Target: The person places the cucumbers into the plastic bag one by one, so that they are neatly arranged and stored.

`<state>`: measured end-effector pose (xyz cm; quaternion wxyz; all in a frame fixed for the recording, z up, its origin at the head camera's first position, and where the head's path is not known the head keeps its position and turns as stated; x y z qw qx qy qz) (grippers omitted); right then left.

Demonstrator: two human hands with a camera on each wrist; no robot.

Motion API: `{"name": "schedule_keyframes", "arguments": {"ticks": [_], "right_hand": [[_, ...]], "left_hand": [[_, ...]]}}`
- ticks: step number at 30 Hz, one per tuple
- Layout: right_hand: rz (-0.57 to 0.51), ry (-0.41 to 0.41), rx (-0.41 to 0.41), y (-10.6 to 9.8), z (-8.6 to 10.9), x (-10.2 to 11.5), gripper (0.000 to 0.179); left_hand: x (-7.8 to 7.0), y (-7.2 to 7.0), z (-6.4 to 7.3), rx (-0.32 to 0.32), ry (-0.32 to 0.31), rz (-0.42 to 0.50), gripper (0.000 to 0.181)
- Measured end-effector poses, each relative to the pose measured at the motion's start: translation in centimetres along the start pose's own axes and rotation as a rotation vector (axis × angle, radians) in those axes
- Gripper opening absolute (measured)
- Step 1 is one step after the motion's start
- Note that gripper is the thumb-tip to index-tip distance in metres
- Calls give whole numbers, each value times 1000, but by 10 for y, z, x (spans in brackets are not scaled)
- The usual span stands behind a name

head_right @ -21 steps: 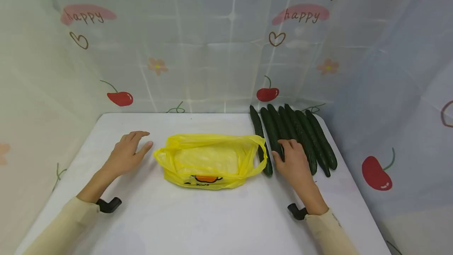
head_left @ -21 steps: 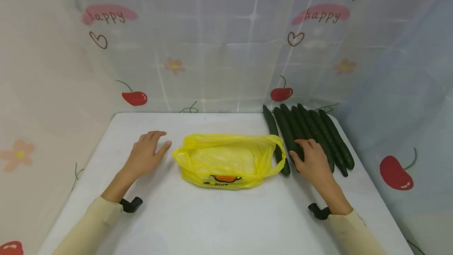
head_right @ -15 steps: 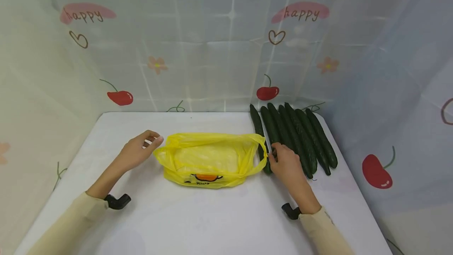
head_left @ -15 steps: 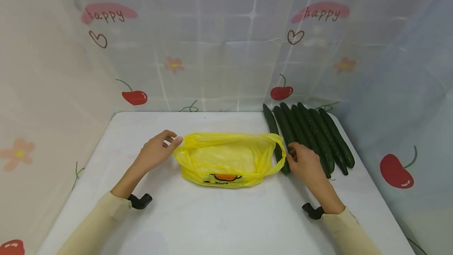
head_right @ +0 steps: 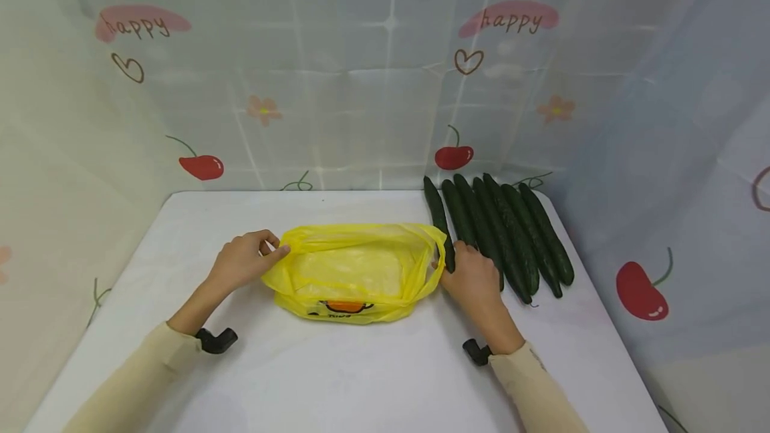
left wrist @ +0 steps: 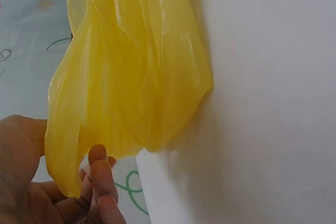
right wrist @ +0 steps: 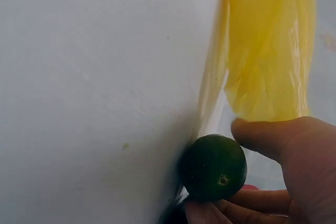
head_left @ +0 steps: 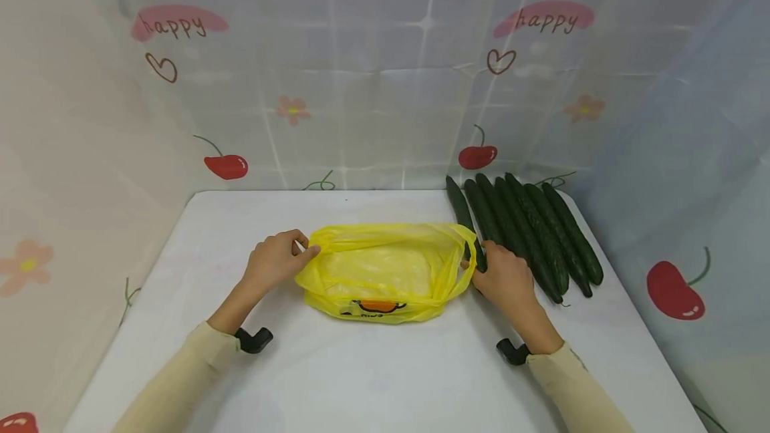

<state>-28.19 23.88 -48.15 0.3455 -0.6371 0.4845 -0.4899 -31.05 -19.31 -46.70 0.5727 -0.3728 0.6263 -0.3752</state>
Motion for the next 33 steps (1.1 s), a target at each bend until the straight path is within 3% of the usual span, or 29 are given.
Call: {"name": "schedule_keyframes", "arguments": {"ticks": [11,19,28,33], "right_hand": [[18,-6,-42,3,-6,-3,65],[-8,52,-127,-20,-10,-12,57],[-257,148,-161,-47,-21,-51,47],[-375,198,-126,-54,-17,-71,46]], "left_hand": [[5,6,1,26,-1,112,25],[7,7,2,32,-1,131,24],[6,9,1,34,21,166,22],[5,10,1,42,39,196,22]]}}
Point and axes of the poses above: each hand's wrist, its own z-axis away from the middle knuckle, its own y-axis out of the palm, x = y × z, the point moved 10 cm from there along -z, towards the middle knuckle, and after that the axes turned 7 degrees about -x, right-handed, at the moved point
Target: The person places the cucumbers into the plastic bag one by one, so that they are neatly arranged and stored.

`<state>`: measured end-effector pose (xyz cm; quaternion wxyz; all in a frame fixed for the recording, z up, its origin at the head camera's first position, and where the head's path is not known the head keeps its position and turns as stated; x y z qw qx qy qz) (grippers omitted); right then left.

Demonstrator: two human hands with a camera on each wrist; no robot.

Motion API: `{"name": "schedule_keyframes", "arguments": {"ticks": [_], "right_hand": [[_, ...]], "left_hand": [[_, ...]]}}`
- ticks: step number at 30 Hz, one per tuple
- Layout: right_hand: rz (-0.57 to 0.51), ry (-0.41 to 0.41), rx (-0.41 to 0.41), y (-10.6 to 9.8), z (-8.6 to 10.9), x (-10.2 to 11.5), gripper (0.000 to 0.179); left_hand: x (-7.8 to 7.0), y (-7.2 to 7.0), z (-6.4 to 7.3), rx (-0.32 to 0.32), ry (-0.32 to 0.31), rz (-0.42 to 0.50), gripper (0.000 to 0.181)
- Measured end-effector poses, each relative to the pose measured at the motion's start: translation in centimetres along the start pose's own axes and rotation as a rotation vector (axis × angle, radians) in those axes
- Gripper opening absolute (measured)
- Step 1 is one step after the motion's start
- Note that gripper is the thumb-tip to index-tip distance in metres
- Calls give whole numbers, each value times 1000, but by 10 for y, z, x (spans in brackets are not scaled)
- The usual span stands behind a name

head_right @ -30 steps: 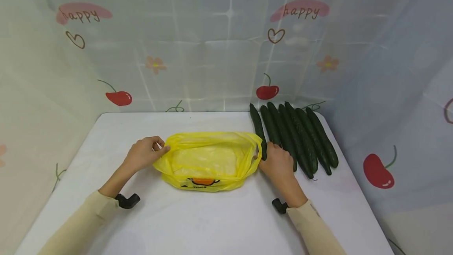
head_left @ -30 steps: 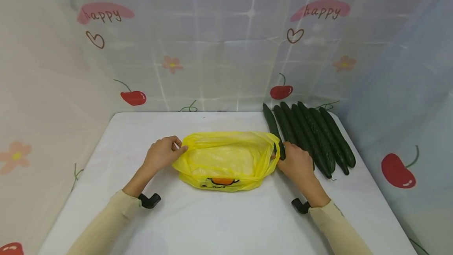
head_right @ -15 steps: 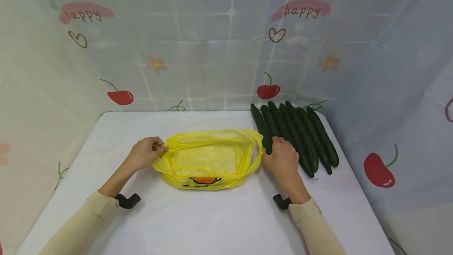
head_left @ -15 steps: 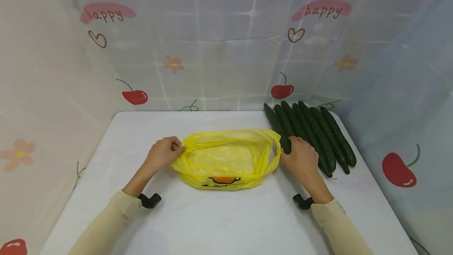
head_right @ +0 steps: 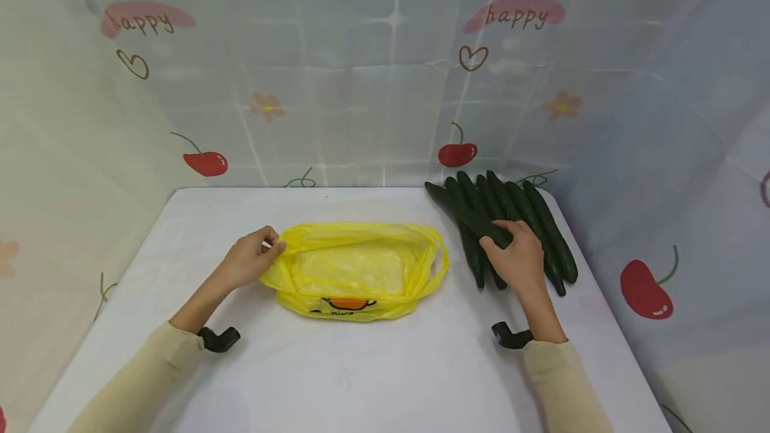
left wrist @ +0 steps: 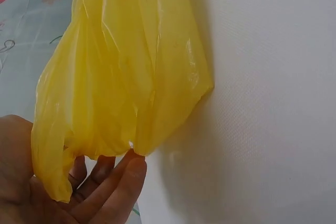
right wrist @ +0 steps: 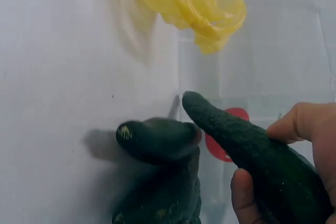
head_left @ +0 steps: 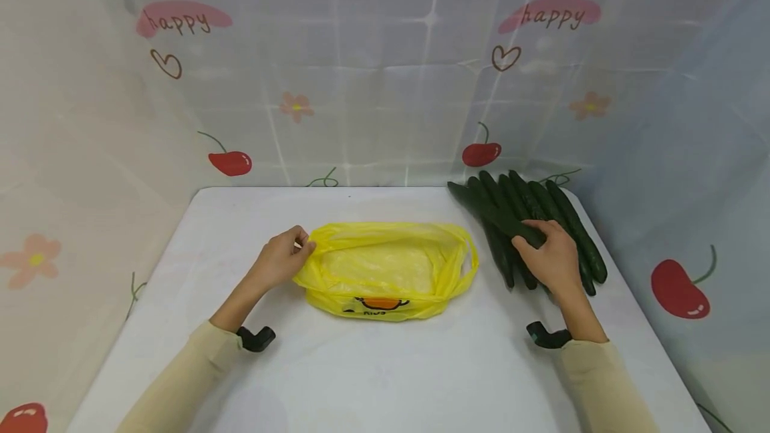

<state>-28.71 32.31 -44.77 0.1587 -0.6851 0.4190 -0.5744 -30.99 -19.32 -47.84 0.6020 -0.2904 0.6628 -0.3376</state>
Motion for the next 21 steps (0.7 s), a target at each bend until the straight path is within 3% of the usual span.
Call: {"name": "schedule_keyframes", "arguments": {"ticks": [8,15,21], "right_hand": [[-71,-9,21,-25,4,-2,39],[-158,-129,-21,-39,5,9,34],[-245,-244,21,-47,12,42,36]], "left_hand": [[-7,3,0,5,78,46,20],[-11,3,2,4,95,73,20],[-12,1,2,-11,95,43,20]]}}
Point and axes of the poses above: each hand's wrist, its own z-axis away from the middle knuckle, its own y-axis out of the palm, x = y × z, the point moved 10 cm from there along -z, towards the middle knuckle, and after that the axes turned 7 degrees about -x, right-handed, at the moved point
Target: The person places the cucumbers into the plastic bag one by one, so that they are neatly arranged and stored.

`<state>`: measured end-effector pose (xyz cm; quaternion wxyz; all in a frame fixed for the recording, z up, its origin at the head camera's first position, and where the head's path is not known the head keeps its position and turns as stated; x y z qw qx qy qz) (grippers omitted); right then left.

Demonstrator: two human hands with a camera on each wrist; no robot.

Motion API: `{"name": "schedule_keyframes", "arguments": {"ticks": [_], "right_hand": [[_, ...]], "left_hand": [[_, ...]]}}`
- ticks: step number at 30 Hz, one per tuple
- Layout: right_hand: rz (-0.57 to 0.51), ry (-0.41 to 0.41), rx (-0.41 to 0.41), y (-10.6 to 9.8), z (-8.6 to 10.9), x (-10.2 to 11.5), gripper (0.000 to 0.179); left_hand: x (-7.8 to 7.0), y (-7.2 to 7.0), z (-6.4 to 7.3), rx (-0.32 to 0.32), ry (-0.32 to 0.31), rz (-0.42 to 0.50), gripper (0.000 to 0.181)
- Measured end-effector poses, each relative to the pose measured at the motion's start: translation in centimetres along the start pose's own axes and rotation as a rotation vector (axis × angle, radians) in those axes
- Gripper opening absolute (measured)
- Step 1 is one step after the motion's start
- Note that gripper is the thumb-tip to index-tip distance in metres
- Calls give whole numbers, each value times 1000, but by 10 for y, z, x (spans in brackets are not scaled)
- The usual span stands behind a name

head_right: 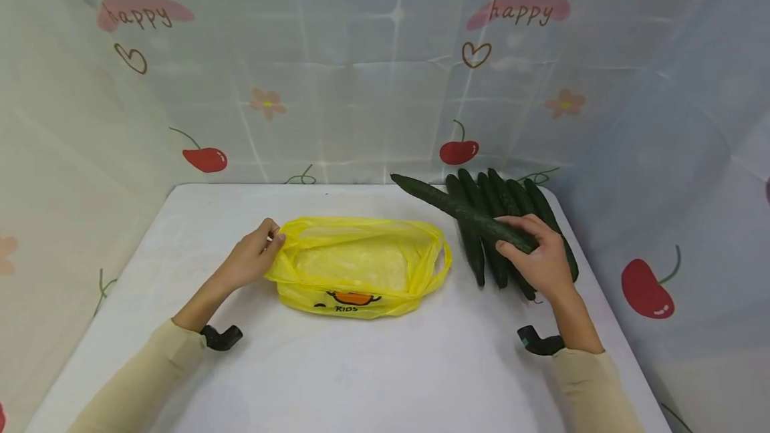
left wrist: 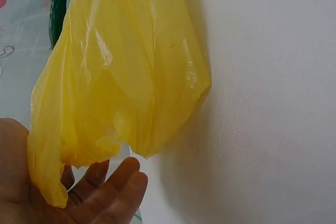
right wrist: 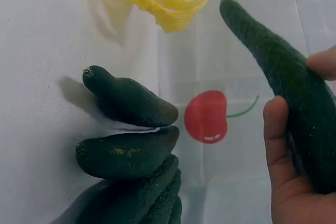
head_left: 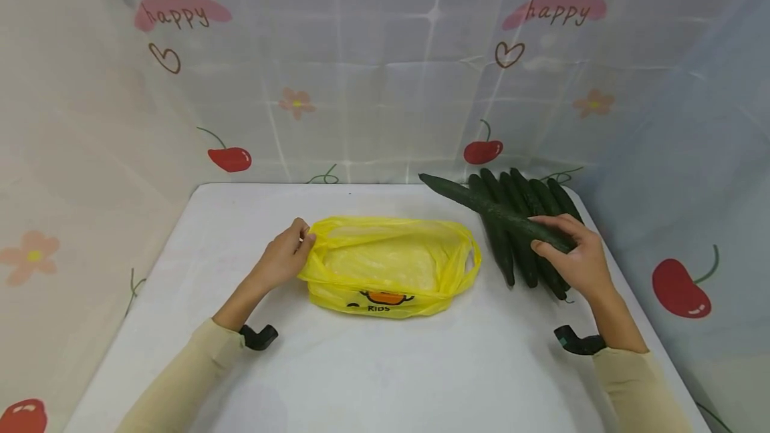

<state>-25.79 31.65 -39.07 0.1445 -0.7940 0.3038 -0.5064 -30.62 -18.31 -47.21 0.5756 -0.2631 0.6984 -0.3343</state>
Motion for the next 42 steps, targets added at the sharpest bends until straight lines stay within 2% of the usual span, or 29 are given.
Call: {"name": "schedule_keyframes", "arguments": {"ticks": [5,13,19,23,31,36,42], "right_hand": [[-83,-80,93,14,0,22,36],[-102,-121,257,56,0,11,39],[-235,-174,370,86,4,24,39],[-222,-194,424,106,5,32,39],[-161,-193,455,138,5,43,37],[-158,-191,503,150,8,67,35],[-178,-218,534,157,8,91,34]], "left_hand": [[0,-1,1,-5,-4,-9,20],[6,1,1,1,-21,-13,21],[8,4,0,24,-36,19,23],[8,5,-1,42,-38,59,26],[2,8,-3,50,-14,112,23],[3,9,-5,49,-3,118,22],[9,10,-5,81,-37,163,26]]}}
Point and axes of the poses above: each hand's wrist, its own z-axis away from the middle knuckle, its own y-axis out of the palm, x = y × z, the point moved 10 cm from there along -z, towards the middle knuckle, and after that the axes turned 7 degrees about -x, right-handed, at the moved point
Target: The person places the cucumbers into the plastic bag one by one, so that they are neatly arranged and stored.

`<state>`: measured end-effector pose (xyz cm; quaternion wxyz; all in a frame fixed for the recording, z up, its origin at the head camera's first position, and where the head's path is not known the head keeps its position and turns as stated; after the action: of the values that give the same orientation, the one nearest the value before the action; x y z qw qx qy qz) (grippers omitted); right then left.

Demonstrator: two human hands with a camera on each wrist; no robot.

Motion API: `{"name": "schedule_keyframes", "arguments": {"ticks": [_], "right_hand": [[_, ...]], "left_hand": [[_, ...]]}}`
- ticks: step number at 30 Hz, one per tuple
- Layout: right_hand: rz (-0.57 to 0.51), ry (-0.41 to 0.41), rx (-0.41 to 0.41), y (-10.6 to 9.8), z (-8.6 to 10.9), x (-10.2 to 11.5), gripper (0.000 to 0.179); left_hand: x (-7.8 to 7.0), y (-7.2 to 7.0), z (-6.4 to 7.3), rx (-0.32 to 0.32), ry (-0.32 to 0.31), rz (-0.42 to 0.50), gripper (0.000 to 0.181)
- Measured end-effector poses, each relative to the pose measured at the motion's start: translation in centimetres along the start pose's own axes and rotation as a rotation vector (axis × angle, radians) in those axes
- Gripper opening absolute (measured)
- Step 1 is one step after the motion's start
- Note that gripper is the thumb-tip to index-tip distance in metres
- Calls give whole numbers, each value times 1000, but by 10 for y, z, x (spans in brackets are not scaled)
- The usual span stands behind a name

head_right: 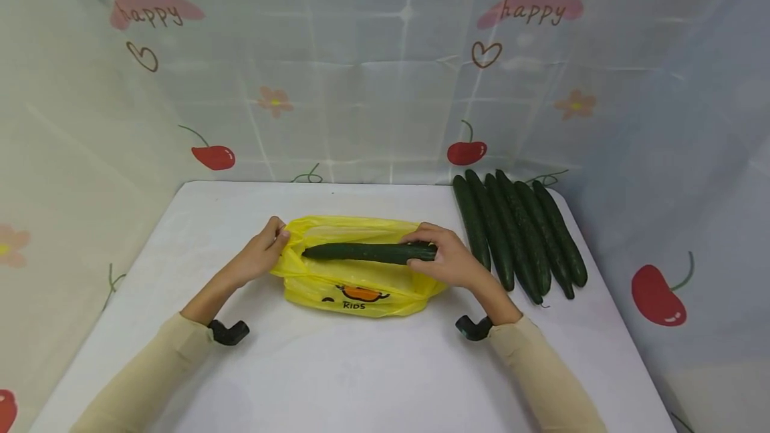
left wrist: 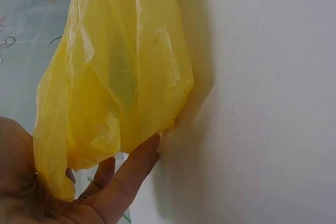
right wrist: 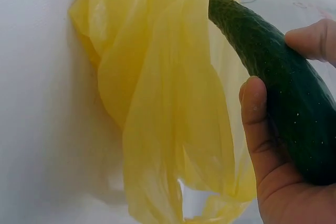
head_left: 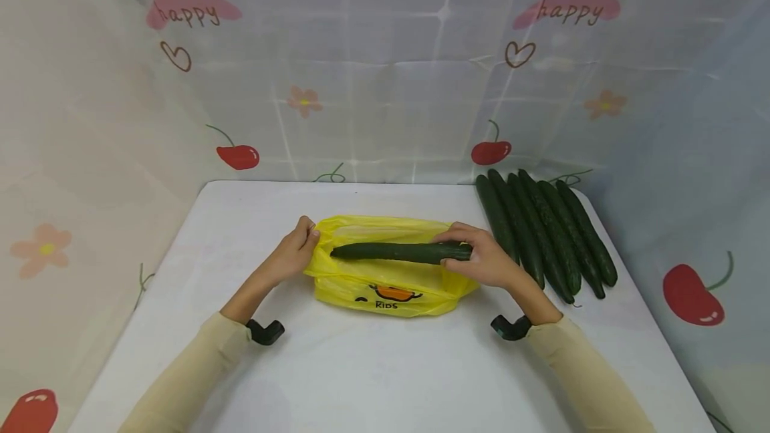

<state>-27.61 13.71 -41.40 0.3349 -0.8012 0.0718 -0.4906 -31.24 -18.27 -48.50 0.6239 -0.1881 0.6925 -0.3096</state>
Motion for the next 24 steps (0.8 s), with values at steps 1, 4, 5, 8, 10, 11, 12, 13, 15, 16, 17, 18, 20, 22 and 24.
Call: {"name": "schedule_keyframes", "arguments": {"ticks": [1,4,5,8,10,11,12,13,15,16,17,18,20,22,24], "right_hand": [[-5,-7,0,1,-1,1,33],[-29,-25,-1,1,-4,3,34],[-34,-28,1,1,-6,4,34],[-41,-36,12,0,-8,5,35],[-40,-30,21,-1,-8,4,35],[-40,-24,25,-2,-8,3,35],[-42,-14,26,-2,-8,1,35],[-43,-3,25,-3,-8,-3,35],[-50,21,17,-4,-8,-12,34],[-52,30,13,-4,-8,-16,34],[-52,39,9,-4,-8,-21,34],[-50,49,9,-3,-8,-27,34],[-54,62,19,-1,-9,-34,33],[-61,78,37,2,-11,-38,32],[-75,113,57,5,-11,-44,34]], "left_hand": [[0,1,0,6,-3,6,27],[0,2,0,16,-2,18,27],[0,3,0,16,1,18,27],[-2,3,1,14,-2,27,25],[-2,3,2,12,-7,29,24],[-2,3,3,12,-11,32,24],[-2,3,3,13,-15,36,23],[-2,3,3,15,-15,36,23],[-2,4,4,17,-8,36,23],[-3,4,4,15,-5,32,22],[-4,4,4,13,4,25,22],[-4,4,4,8,9,15,21],[-6,4,4,-1,23,-1,20],[-8,5,4,6,35,-21,19],[-9,10,4,28,41,-39,19]]}}
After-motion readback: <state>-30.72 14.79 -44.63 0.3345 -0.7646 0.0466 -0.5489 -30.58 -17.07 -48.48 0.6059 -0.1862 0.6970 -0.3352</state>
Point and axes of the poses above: each hand's wrist, its own z-axis away from the middle knuckle, its own y-axis out of the palm, x = y × z, the point moved 10 cm from there along -z, towards the middle knuckle, and after that the axes turned 7 degrees about -x, right-handed, at the moved point
